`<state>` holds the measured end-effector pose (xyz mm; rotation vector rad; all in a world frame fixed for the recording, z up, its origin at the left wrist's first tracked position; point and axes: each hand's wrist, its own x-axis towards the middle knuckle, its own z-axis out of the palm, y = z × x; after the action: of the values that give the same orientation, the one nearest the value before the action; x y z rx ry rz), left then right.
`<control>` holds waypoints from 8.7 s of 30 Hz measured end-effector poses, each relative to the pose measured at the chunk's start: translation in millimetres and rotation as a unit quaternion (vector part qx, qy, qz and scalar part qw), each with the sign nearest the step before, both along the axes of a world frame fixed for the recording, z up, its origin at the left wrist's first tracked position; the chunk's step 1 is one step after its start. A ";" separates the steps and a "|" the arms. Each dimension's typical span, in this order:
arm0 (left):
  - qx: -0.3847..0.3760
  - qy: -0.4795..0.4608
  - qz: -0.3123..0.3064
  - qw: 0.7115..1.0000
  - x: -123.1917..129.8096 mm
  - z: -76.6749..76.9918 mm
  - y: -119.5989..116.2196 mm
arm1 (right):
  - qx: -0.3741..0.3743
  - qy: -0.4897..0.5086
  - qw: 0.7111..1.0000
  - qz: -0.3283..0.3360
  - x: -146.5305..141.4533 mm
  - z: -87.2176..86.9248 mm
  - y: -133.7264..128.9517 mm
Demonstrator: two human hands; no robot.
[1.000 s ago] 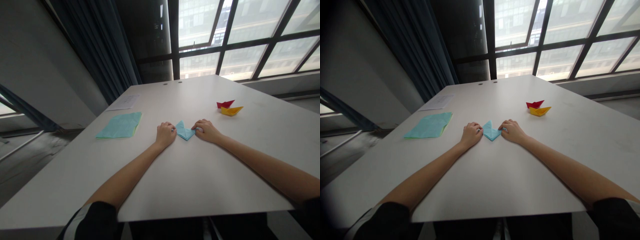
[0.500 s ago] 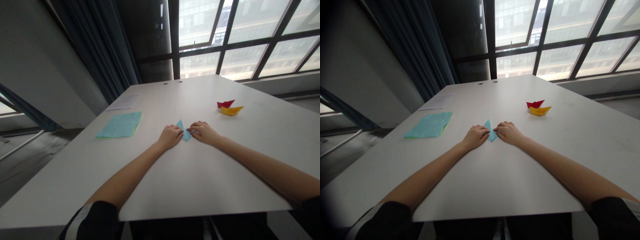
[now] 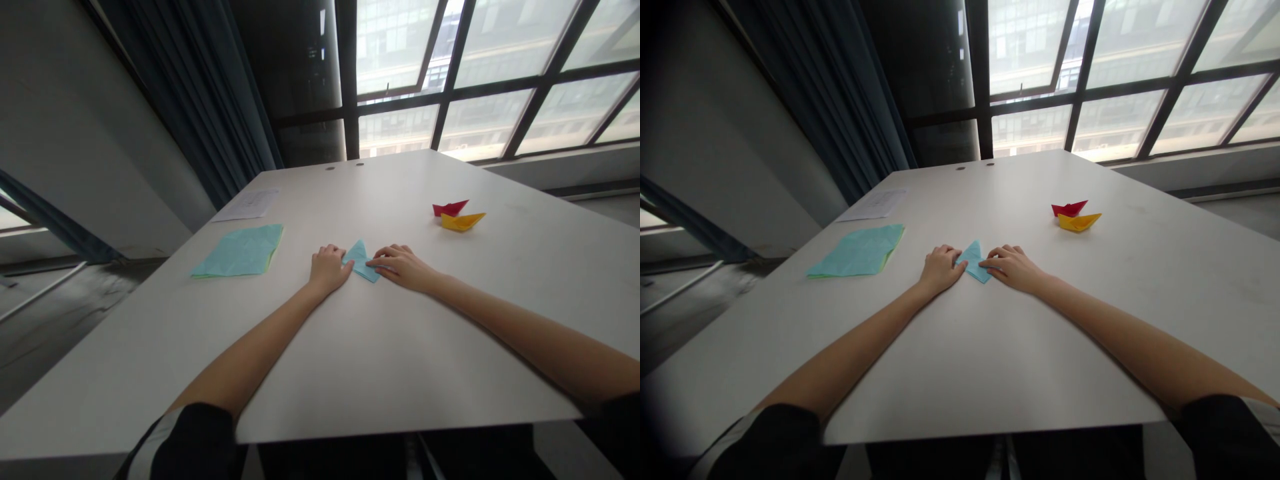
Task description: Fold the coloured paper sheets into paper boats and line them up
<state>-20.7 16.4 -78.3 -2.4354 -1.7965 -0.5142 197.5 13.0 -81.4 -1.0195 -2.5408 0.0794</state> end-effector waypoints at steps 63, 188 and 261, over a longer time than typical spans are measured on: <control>0.046 -0.008 -0.063 0.997 10.1 1.0 -11.5 | 0.020 0.027 0.994 0.106 -2.7 7.4 -10.9; -0.064 -0.133 -0.302 0.942 -5.6 7.0 1.2 | -0.145 0.170 0.973 0.065 3.6 10.7 5.9; -0.004 -0.095 -0.263 0.960 0.3 1.0 -3.0 | -0.008 0.052 0.997 0.051 12.3 9.0 2.9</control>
<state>-20.4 13.4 -77.3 -2.9553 -1.1736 -0.7991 209.8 16.0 -72.3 -0.8675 -2.4995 0.1769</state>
